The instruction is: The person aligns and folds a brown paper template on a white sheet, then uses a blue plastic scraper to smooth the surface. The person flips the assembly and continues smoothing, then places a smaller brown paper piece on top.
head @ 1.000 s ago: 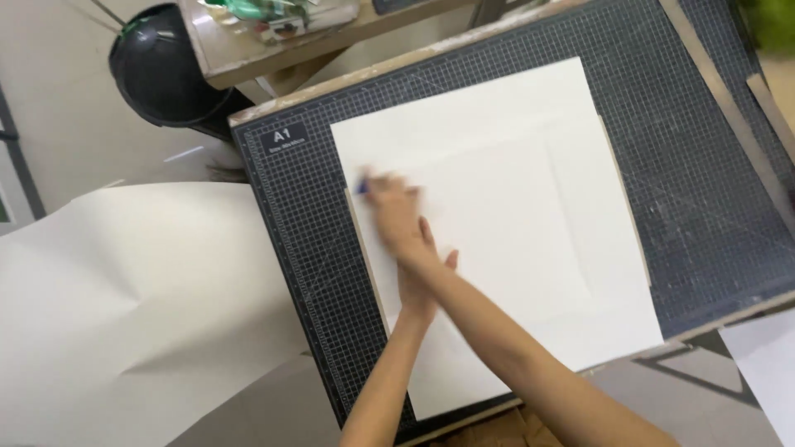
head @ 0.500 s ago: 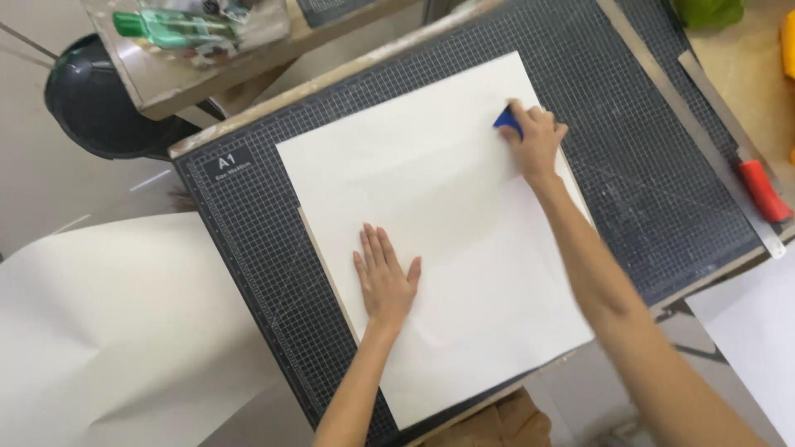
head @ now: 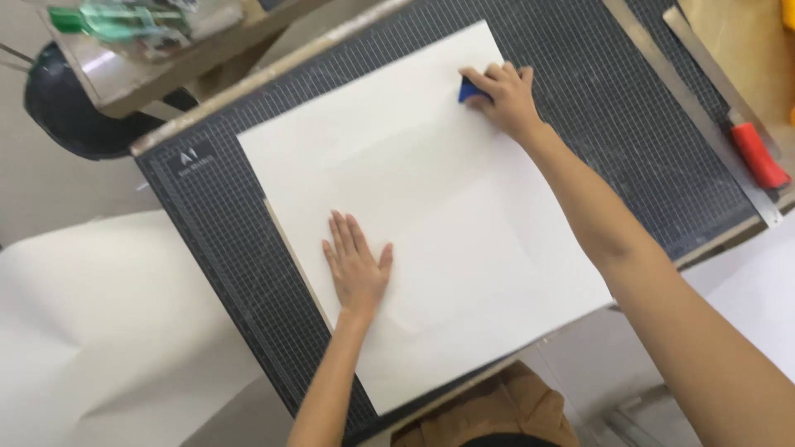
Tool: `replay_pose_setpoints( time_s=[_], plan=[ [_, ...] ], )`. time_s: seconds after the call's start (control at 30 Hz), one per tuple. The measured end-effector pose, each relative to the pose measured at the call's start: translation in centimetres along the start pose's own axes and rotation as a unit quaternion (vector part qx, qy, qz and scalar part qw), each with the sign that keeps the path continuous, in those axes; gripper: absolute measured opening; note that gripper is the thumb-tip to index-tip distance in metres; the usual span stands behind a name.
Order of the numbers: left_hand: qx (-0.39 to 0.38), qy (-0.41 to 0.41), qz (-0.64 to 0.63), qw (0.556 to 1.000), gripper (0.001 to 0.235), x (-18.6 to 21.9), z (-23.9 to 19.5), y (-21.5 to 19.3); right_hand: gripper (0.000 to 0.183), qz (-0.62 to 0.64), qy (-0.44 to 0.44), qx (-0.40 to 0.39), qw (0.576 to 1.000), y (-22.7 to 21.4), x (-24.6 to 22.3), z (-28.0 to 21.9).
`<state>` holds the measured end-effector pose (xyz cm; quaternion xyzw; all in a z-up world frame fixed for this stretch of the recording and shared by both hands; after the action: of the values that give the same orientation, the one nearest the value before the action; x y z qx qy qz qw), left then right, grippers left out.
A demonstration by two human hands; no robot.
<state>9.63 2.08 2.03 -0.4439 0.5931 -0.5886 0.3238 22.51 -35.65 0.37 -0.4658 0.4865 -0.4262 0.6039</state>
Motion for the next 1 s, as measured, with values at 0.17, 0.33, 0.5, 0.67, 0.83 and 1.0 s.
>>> replay_pose_setpoints(
  time_s=[0.17, 0.33, 0.5, 0.67, 0.83, 1.0],
  plan=[
    [-0.003, 0.005, -0.029, 1.0, 0.086, -0.1, 0.4, 0.2, 0.05, -0.049, -0.053, -0.084, 0.994, 2.1, -2.2, -16.3],
    [-0.029, 0.004, -0.057, 0.998, 0.085, -0.3, -0.2, 0.3, 0.05, 0.001, -0.196, -0.127, 0.972, -1.5, -6.4, -27.7],
    [-0.03, 0.008, -0.045, 0.998, 0.087, -0.3, 0.0, 0.9, 0.048, -0.048, -0.152, -0.057, 0.986, 3.3, -0.7, -12.6],
    [-0.039, 0.001, -0.061, 0.997, 0.087, -0.4, 0.3, 1.3, 0.05, -0.047, -0.073, -0.01, 0.996, -0.8, -5.0, -17.9],
    [-0.051, 0.002, -0.056, 0.997, 0.087, -1.3, 0.6, 1.9, 0.043, -0.086, -0.085, -0.049, 0.991, -1.1, -6.3, -26.9],
    [-0.147, 0.051, -0.172, 0.973, 0.096, -2.3, 0.7, 2.4, 0.062, -0.235, 0.325, -0.019, 0.916, 1.7, -15.1, -23.5]
  ],
)
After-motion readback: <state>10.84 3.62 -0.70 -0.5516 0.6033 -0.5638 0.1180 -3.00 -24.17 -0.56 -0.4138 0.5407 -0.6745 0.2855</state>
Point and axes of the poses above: each hand's wrist, its own z-axis towards the middle knuckle, its own y-axis out of the palm, x = y × z, the point moved 6 cm from there along z, towards the middle knuckle, and after that the axes turned 12 degrees about -x, right-handed, at the moved point
